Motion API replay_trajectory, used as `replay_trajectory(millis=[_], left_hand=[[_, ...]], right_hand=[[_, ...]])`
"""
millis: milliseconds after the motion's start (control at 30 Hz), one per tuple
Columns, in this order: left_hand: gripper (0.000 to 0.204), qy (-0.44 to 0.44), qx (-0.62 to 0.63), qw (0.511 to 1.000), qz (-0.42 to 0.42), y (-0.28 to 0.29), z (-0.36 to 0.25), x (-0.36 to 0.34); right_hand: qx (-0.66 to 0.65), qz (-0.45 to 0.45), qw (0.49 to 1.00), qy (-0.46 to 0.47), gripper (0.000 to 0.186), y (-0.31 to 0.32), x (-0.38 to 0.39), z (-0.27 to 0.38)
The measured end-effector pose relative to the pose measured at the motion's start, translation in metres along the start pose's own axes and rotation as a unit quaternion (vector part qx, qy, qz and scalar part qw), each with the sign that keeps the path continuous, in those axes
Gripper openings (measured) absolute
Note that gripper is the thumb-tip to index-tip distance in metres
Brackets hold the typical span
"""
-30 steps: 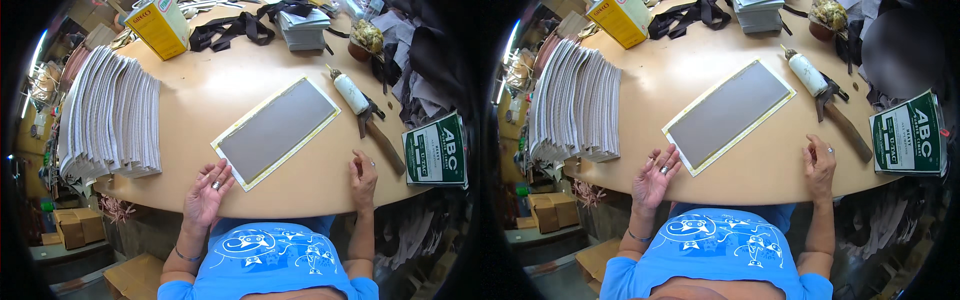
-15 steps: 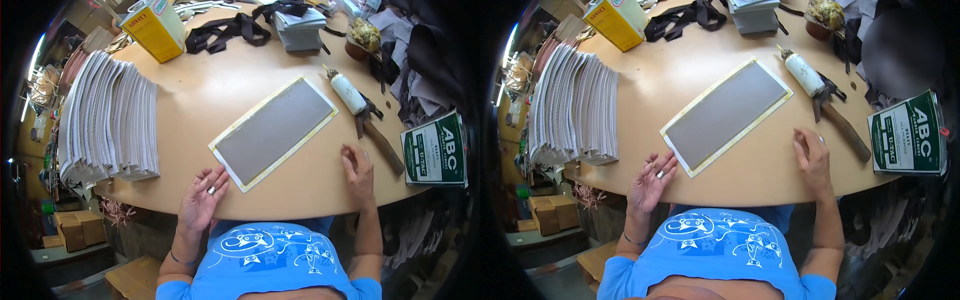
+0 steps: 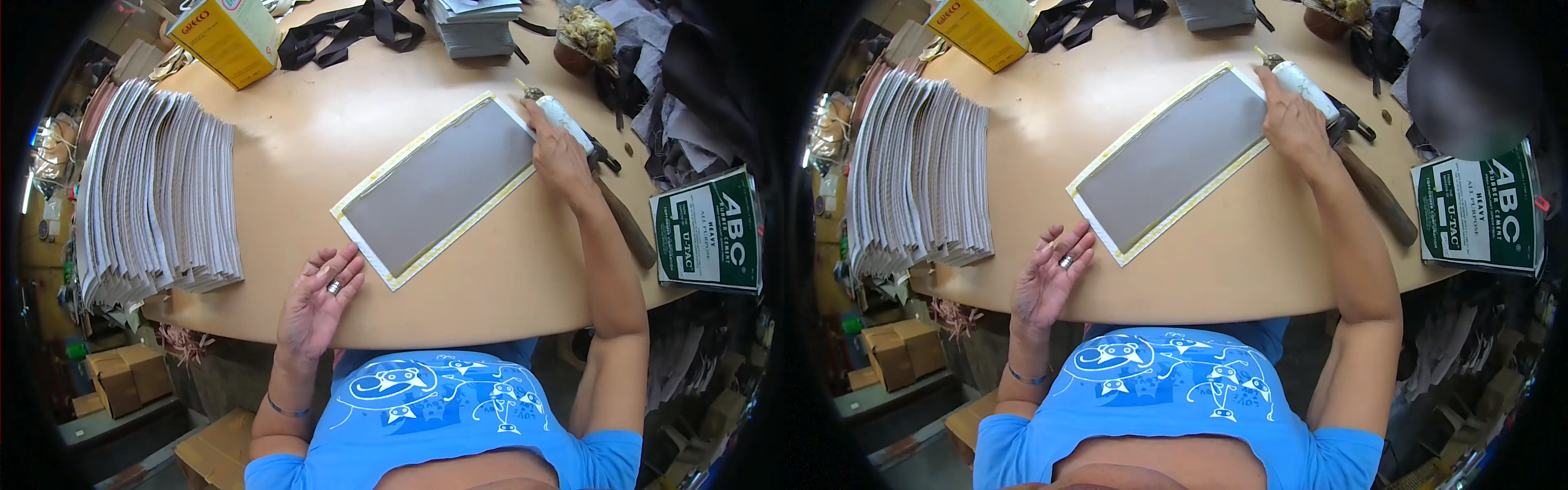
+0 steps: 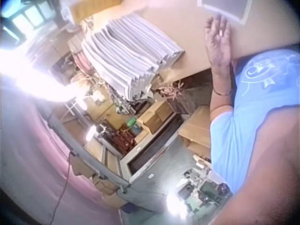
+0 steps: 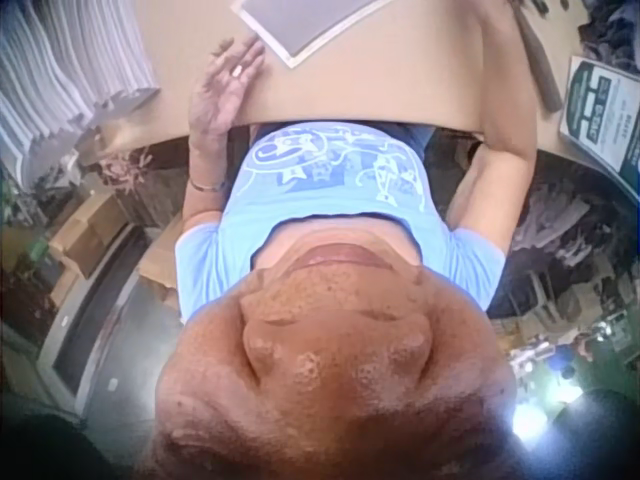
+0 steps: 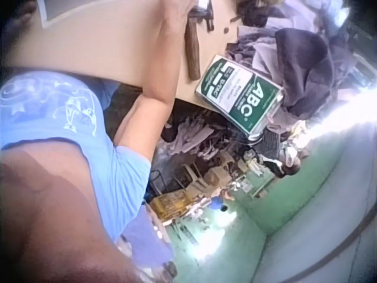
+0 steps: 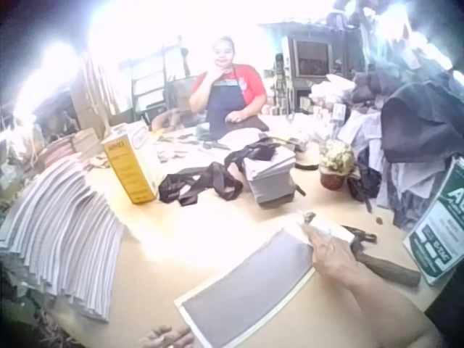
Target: The person applies glue to the edges of a rectangular leather piece with a dispenser, places it on a stack, and then hammers the edges of another leather piece.
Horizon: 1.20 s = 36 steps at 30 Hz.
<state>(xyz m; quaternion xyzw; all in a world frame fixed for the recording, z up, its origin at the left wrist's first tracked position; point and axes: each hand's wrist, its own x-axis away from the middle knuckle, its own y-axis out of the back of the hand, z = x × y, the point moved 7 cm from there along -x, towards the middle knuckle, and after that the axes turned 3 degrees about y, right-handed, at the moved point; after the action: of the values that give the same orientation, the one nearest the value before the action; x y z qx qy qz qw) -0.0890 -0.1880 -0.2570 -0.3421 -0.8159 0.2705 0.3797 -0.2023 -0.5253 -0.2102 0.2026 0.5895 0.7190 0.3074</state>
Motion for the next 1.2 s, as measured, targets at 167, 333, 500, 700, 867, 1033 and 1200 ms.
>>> replay_trajectory(millis=[167, 333, 500, 700, 867, 1033, 1200], left_hand=[[0.037, 0.002, -0.024, 1.000, 0.014, -0.009, -0.004, -0.008], [0.032, -0.080, -0.031, 0.996, 0.000, -0.006, -0.004, -0.021], [0.035, -0.119, -0.128, 0.984, 0.016, -0.020, -0.007, -0.029], [0.036, -0.030, -0.264, 0.964, 0.016, -0.034, -0.002, -0.060], [0.039, -0.127, -0.494, 0.860, 0.003, -0.032, -0.031, -0.066], [0.044, -0.184, -0.621, 0.761, -0.032, -0.044, -0.085, -0.028], [0.044, -0.315, -0.611, 0.724, -0.059, -0.058, -0.144, 0.020]], right_hand=[[-0.051, -0.001, 0.998, 0.024, 0.060, -0.001, -0.011, -0.016], [-0.057, -0.018, 0.997, 0.045, 0.058, -0.002, -0.010, -0.013], [-0.084, -0.051, 0.993, 0.059, 0.052, 0.000, -0.011, -0.018], [-0.096, -0.054, 0.992, 0.067, 0.051, 0.001, -0.010, -0.018], [-0.159, -0.087, 0.982, 0.051, 0.047, 0.016, 0.005, -0.019], [-0.235, -0.161, 0.956, 0.073, 0.047, 0.019, 0.023, -0.044], [-0.318, -0.145, 0.937, 0.005, 0.046, 0.018, 0.029, -0.047]])
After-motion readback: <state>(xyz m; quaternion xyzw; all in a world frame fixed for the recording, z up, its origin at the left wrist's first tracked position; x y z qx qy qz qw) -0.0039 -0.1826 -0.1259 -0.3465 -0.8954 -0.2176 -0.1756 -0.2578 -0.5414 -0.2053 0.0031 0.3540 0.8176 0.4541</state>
